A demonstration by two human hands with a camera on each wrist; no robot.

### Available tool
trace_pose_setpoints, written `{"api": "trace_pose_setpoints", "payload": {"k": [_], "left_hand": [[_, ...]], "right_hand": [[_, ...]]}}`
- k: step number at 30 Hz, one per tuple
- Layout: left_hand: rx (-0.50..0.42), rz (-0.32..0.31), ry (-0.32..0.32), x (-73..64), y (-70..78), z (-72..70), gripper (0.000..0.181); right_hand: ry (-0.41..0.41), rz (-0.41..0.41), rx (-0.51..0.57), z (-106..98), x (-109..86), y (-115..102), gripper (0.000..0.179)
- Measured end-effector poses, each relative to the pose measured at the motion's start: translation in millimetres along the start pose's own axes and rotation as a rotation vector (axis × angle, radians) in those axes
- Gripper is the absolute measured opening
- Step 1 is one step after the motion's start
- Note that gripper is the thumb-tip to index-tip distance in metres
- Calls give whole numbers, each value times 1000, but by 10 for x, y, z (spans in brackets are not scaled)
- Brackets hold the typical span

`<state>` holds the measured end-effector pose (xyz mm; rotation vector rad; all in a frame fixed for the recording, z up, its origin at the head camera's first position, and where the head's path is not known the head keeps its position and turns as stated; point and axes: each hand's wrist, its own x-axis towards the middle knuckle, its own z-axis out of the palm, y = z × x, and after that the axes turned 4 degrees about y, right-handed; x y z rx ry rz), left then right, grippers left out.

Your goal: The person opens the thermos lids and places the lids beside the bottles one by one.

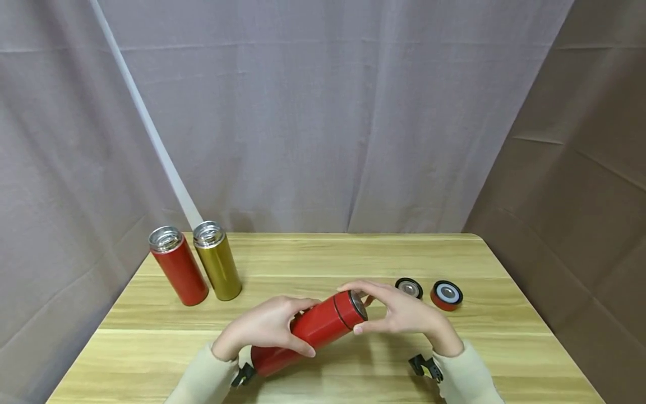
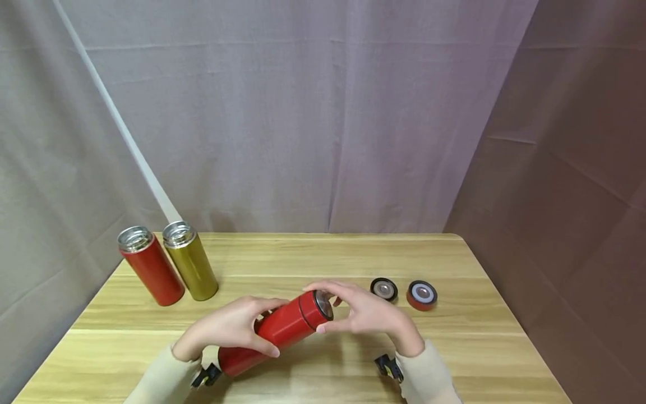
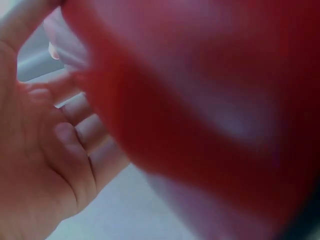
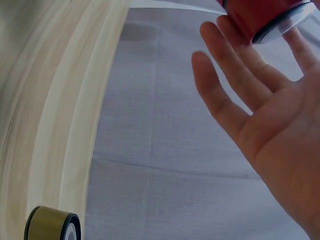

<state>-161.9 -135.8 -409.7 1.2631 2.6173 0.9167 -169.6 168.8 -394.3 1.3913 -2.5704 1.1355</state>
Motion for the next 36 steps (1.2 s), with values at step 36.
{"api": "trace_pose_setpoints", "payload": {"k": [36], "left_hand": [[196,-55,117,-23,-13,-15,79]], "right_hand": [[68,41,-44,116,64,-44,67]]}}
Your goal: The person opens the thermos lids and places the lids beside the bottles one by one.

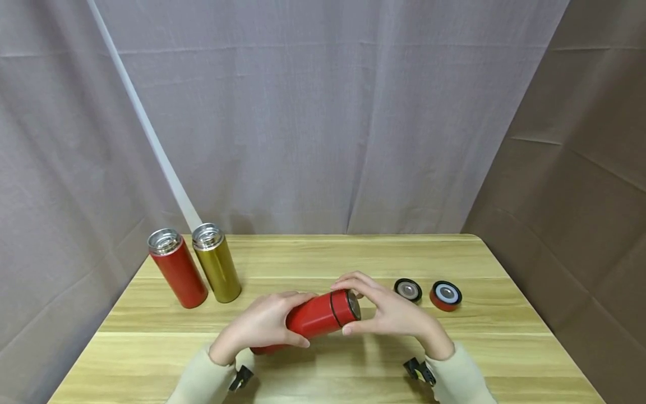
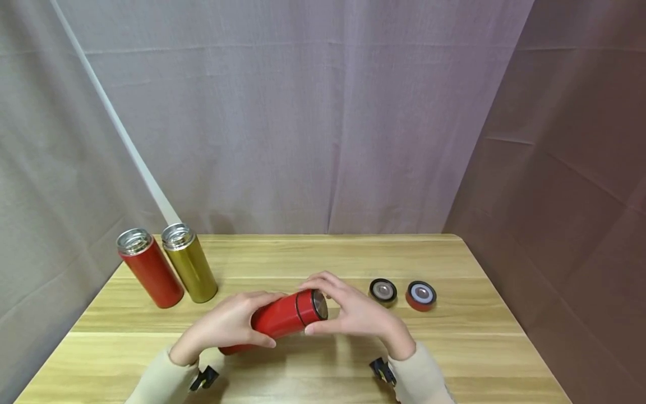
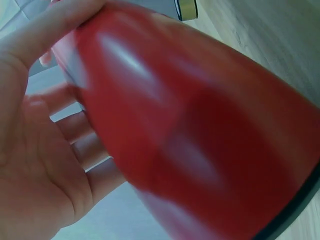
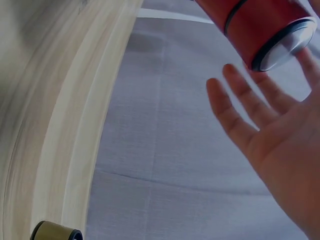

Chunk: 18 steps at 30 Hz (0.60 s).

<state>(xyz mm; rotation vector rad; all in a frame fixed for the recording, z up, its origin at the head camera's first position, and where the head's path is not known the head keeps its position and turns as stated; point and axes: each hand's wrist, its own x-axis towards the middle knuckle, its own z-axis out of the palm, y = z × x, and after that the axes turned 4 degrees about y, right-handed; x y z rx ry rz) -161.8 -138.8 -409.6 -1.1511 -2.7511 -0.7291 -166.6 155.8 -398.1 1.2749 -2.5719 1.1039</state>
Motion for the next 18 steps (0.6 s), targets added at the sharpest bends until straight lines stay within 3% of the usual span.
{"api": "trace_pose_setpoints", "payload": {"k": [4,8,18], "left_hand": [[22,-14,15,-3,7,17,78],[24,-15,19,0,12,18,77],[6,-2,13,-13,-19,13,80]], "right_hand": [[-9,84,-37,25,15,1,66],[-29,114,-22,49,33,-25,55],[-35,47,-32,71,30,-54,46]]}}
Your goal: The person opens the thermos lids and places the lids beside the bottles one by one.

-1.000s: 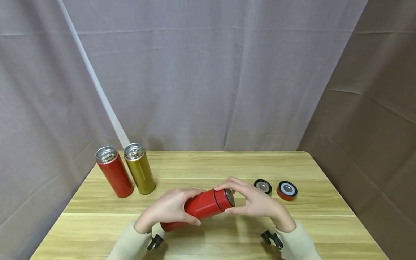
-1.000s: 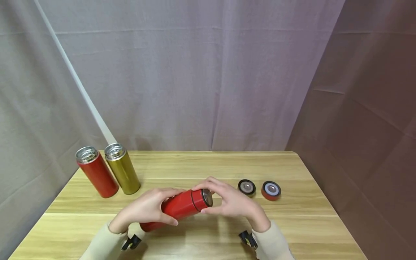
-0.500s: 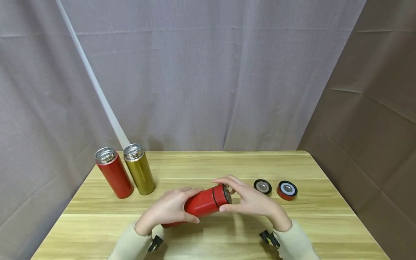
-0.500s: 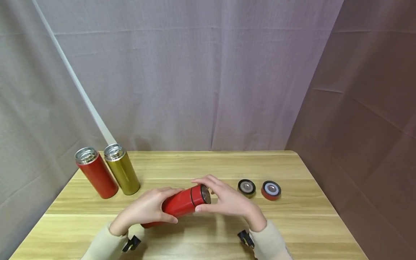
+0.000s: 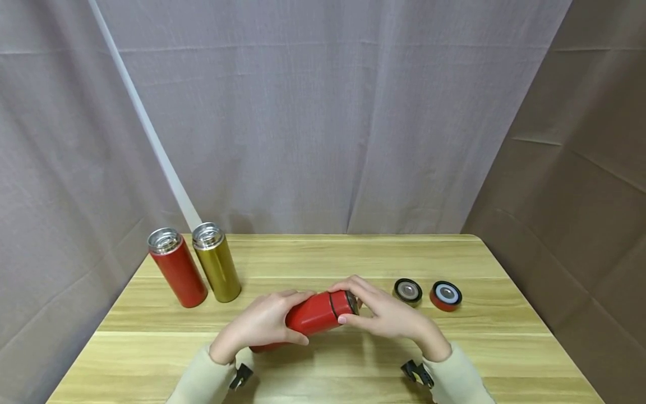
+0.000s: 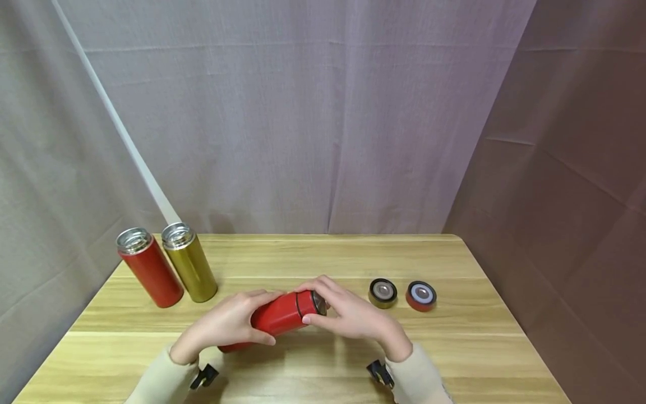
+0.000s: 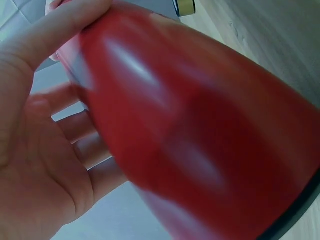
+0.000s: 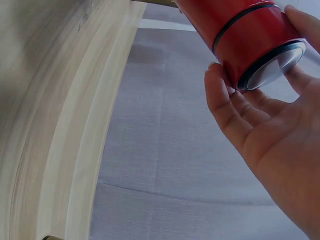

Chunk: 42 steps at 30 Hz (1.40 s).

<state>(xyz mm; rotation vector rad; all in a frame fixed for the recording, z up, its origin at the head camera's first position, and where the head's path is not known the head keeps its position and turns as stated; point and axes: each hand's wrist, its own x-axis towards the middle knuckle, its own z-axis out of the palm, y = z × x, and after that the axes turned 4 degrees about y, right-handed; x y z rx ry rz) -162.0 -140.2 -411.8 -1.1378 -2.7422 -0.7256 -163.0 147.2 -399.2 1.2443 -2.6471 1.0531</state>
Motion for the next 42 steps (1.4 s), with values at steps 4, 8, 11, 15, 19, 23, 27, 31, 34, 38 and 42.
{"api": "trace_pose_setpoints", "payload": {"k": [4,8,11,15,19,23,27,31,34,38,42], "left_hand": [[-26,16,-20,2,-20,-1,80],[-51,33,-45,4,-37,6,80],[-58,31,-53,6,-36,10,79],[-55,26,-61,6,-32,12,80],[-46,50,-65,8,-33,28,81],[-38,77,-67,25,-19,49,81],[-38,75,-75,39,-2,56,82],[-39,66,-89,38,7,53,82],[-48,62,-97,34,4,52,82],[-56,56,-92,30,-16,52,82],[-52,56,-89,31,-38,49,82]], "right_hand": [[-12,-59,-5,-3,-22,8,45],[-27,-120,-4,-1,-38,27,41],[-30,-130,9,2,-49,39,40],[-36,-103,33,4,-53,49,50],[-48,-7,53,-15,-60,60,68],[-56,62,44,-38,-73,78,74],[-56,73,7,-45,-77,78,62],[-52,99,-4,-51,-76,48,56],[-49,78,-5,-52,-82,28,56],[-36,5,-29,-43,-86,13,58],[-25,-32,-51,-29,-81,3,62]]}}
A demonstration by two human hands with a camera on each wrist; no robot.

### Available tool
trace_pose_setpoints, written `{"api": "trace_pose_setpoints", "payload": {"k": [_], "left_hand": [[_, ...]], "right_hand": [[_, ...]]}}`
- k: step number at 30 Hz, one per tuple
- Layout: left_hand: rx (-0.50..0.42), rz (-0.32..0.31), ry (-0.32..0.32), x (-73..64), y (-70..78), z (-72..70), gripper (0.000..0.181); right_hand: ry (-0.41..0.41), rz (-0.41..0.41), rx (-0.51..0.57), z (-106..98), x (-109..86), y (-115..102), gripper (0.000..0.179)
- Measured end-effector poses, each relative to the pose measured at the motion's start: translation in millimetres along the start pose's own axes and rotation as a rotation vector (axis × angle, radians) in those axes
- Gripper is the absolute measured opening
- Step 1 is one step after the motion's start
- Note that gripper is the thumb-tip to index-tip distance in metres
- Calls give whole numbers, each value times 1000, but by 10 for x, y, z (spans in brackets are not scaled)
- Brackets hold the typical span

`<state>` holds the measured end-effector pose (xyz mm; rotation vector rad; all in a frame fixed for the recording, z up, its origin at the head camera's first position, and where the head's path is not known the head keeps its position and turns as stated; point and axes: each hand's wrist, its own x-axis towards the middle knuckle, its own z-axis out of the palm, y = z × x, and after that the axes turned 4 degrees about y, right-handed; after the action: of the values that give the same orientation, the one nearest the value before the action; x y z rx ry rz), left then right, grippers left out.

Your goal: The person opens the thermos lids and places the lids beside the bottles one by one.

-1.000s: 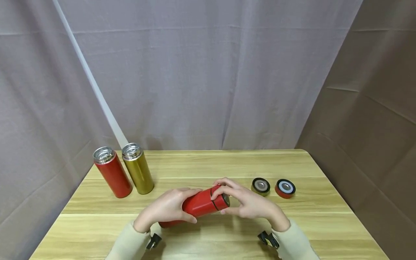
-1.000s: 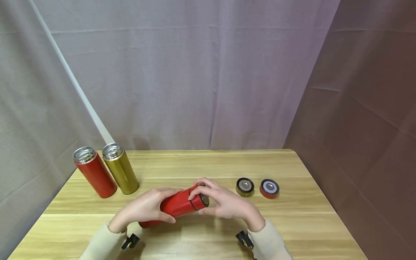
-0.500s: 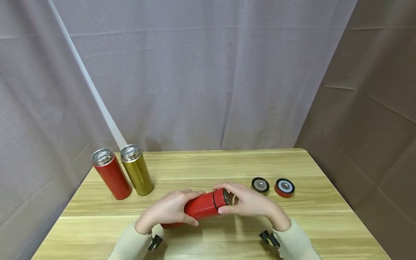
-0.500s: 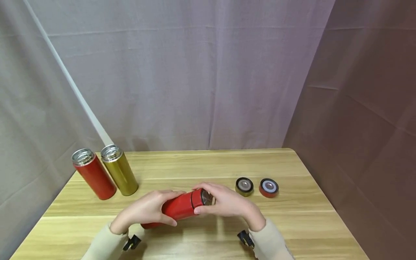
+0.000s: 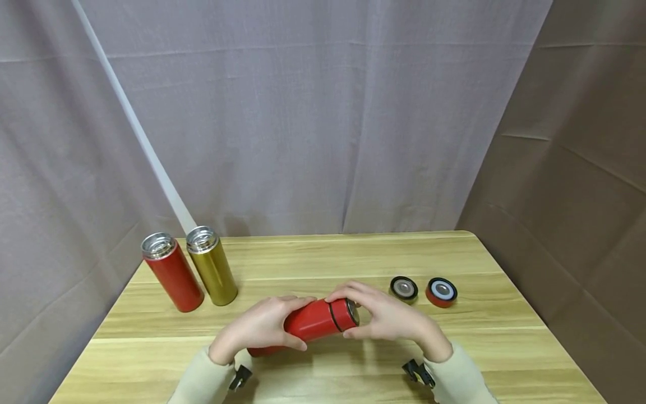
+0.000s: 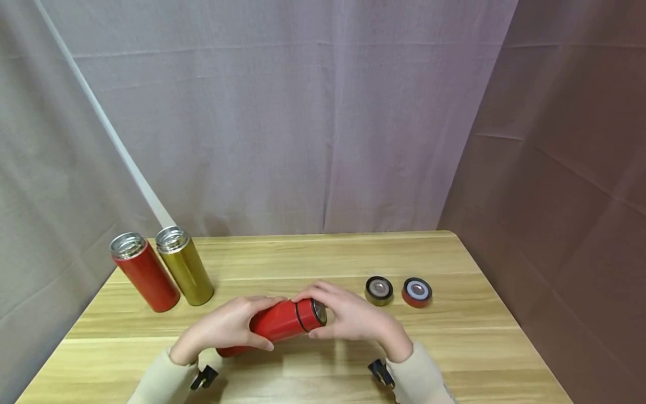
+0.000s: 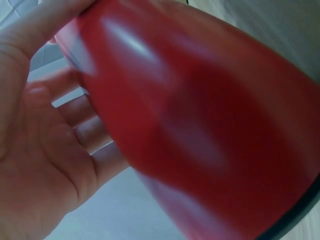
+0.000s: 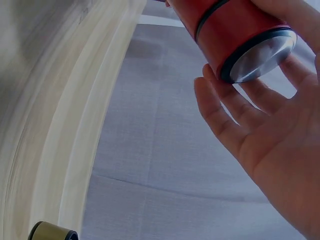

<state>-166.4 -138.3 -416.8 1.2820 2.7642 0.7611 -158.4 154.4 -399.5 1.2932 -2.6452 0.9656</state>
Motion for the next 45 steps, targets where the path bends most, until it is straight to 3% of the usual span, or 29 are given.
{"api": "trace_pose_setpoints", "payload": {"k": [6,14,21,31,40,45], "left_hand": [[19,12,-22,-5,4,9,83],[14,-3,-34,-10,15,6,84],[6,-3,-29,-29,17,5,83],[31,-15,-15,-39,20,-29,85],[20,-49,-12,-44,33,-79,83],[31,-50,-3,-42,43,-96,84]], "right_hand": [[-5,90,-12,15,-11,5,61],[-27,161,44,19,-37,68,46],[-53,115,59,68,-57,115,45],[-25,133,20,48,-59,30,50],[28,-10,22,49,-54,7,61],[41,-10,13,44,-49,2,61]]}}
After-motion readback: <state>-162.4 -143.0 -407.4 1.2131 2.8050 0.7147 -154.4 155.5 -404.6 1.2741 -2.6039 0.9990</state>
